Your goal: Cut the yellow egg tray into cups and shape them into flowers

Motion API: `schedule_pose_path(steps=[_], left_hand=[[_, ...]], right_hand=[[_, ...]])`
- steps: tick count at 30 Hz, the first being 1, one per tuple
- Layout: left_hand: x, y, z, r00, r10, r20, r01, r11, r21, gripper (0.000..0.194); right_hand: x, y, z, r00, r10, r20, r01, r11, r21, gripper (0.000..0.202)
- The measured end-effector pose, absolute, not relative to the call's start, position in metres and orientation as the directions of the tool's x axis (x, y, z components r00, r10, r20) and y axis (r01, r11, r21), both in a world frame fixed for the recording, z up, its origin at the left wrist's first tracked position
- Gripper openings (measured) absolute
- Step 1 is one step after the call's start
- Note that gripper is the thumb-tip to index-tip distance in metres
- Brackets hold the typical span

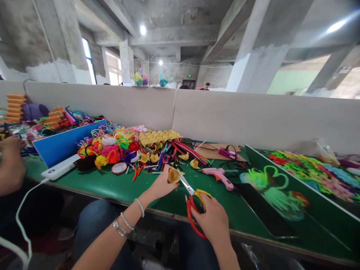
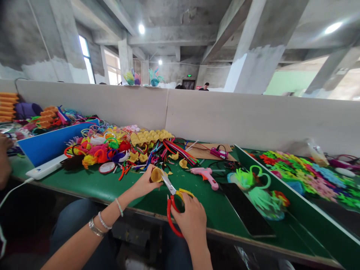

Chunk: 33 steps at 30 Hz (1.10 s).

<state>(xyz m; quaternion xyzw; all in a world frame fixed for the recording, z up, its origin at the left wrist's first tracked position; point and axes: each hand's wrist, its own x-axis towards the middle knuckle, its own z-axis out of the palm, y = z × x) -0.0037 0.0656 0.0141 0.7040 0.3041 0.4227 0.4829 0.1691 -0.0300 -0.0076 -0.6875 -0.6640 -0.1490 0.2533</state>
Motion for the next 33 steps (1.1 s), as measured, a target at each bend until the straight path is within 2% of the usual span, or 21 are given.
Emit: schedule_pose_path(steps=[13,19,22,24,28,33], left_hand=[[-0.007,0.065,0.018,0.476,0.838,0.266,0.026,-0.316,0.948,0.038],[-0.013,0.068,0.023,0.561,0.77,0.304,-0.042,-0.34,0.939,0.039],[-0.01,0.067,0.026,0.589,0.751,0.299,-0.194,-0.228,0.954,0.058],[-0.007,0.066,0.028,0.597,0.761,0.253,-0.229,-0.14,0.963,0.064],[-0.002,0.063,0.03,0.635,0.76,0.139,-0.18,-0.029,0.983,0.052],[-0.001,0.065,0.024,0.625,0.761,0.174,-0.242,-0.023,0.97,0.05]], right_hand=[[0.174,-0.032,-0.01,0.068,0.84,0.539,0.988,0.019,-0.154,0.037],[0.175,-0.033,-0.012,0.085,0.835,0.544,0.986,0.008,-0.167,0.035],[0.174,-0.034,-0.009,0.112,0.836,0.537,0.977,0.007,-0.214,0.035],[0.174,-0.036,-0.006,0.155,0.842,0.517,0.962,-0.01,-0.272,0.036],[0.172,-0.039,-0.001,0.24,0.873,0.425,0.921,-0.066,-0.383,0.034],[0.167,-0.04,0.003,0.269,0.896,0.352,0.908,-0.115,-0.402,0.03]])
